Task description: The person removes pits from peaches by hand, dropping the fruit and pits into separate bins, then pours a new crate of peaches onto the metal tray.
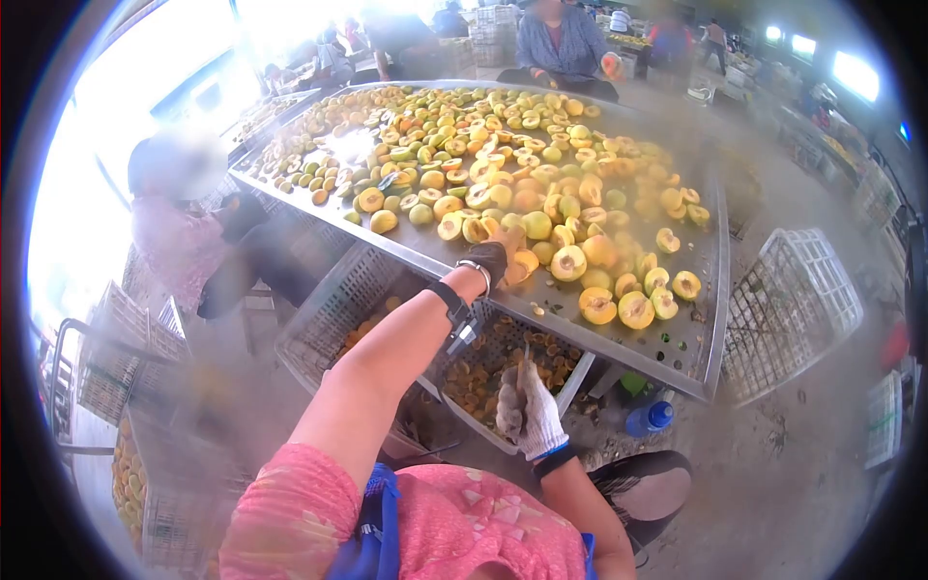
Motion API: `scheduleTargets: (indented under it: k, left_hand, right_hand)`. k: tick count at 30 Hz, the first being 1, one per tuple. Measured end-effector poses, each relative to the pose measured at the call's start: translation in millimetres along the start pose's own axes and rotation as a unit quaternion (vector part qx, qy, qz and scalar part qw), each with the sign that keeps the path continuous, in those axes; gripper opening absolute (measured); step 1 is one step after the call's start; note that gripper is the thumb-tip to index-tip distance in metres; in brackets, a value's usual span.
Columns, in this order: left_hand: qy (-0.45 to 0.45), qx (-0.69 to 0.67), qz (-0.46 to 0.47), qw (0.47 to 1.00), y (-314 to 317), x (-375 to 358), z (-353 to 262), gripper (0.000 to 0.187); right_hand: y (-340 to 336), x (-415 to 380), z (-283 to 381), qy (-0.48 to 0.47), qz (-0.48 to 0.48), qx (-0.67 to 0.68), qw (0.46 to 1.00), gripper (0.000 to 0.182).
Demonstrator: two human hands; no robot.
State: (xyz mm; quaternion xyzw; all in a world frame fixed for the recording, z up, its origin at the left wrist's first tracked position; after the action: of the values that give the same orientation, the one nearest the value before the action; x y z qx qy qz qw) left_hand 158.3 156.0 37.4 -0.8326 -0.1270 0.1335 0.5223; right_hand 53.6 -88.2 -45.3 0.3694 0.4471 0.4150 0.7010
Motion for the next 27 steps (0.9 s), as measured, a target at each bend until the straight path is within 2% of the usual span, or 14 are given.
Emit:
scheduleTargets:
  k: [3,6,7,8,10,11,14,16,17,19,20,21,24,27]
  left_hand:
    - [0.001,-0.106,-0.010,0.994,12.3,-20.1,-8.5,0.049]
    - [0.106,-0.176,-0.121,0.971,14.5,-38.7,-15.5,0.051]
    - [0.064,-0.332,-0.070,0.938,18.9,-42.8,-15.1,0.049]
    - [0.073,-0.496,-0.053,0.864,26.5,-46.9,-8.7,0.042]
    - [0.090,-0.701,-0.045,0.706,22.4,-87.3,-27.3,0.039]
    - [0.083,-0.741,-0.046,0.665,28.8,-101.2,-30.8,0.038]
    - [0.059,-0.839,-0.034,0.540,49.0,-128.2,-35.2,0.039]
    - [0.038,-0.884,-0.004,0.467,58.9,-139.2,-33.7,0.042]
    - [0.055,-0.897,0.017,0.438,58.2,-147.0,-33.4,0.037]
    - [0.155,-0.688,-0.080,0.704,60.8,-156.1,-29.9,0.032]
    - [0.198,-0.546,-0.125,0.804,60.4,-162.0,-32.0,0.031]
    - [0.203,-0.577,-0.116,0.782,61.4,-166.1,-32.5,0.033]
    - [0.220,-0.469,-0.143,0.843,62.9,-171.2,-31.1,0.035]
    - [0.223,-0.479,-0.146,0.836,64.6,-175.7,-35.7,0.029]
  right_hand:
    - [7.2,-0.9,2.3,-0.039,-0.043,-0.084,0.995,0.036]
    - [10.9,-4.1,6.7,-0.099,-0.067,-0.187,0.975,0.036]
    - [10.3,-4.5,8.7,-0.117,-0.061,-0.222,0.966,0.036]
    - [11.7,-4.9,10.3,-0.134,-0.055,-0.257,0.955,0.037]
    - [13.4,-8.0,15.2,-0.206,-0.077,-0.351,0.910,0.034]
    - [2.7,-3.6,19.0,-0.266,-0.063,-0.425,0.863,0.033]
    - [5.6,3.9,13.6,-0.335,-0.070,-0.396,0.852,0.036]
    - [25.3,-17.1,22.2,-0.272,-0.058,-0.486,0.828,0.044]
    - [34.5,-21.8,24.7,-0.257,-0.085,-0.528,0.805,0.043]
    - [31.2,-17.0,23.9,-0.253,-0.082,-0.548,0.793,0.042]
    - [30.3,-15.3,23.4,-0.252,-0.080,-0.558,0.786,0.042]
    - [32.4,-16.1,23.1,-0.267,-0.096,-0.590,0.756,0.041]
    - [33.3,-17.0,21.0,-0.274,-0.099,-0.641,0.710,0.043]
    - [22.1,-12.1,18.5,-0.301,-0.070,-0.678,0.667,0.046]
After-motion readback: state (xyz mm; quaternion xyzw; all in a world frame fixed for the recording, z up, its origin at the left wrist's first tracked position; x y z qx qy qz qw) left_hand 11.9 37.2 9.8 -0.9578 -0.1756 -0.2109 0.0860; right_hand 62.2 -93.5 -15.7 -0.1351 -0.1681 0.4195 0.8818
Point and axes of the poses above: each hand's wrist, its own x-axis towards the middle knuckle, its own y-axis out of the palm, z = x × y, the point moved 3 cm from there along x, towards the middle knuckle, and after that the axes turned 7 degrees about z, right-handed, at the moved point
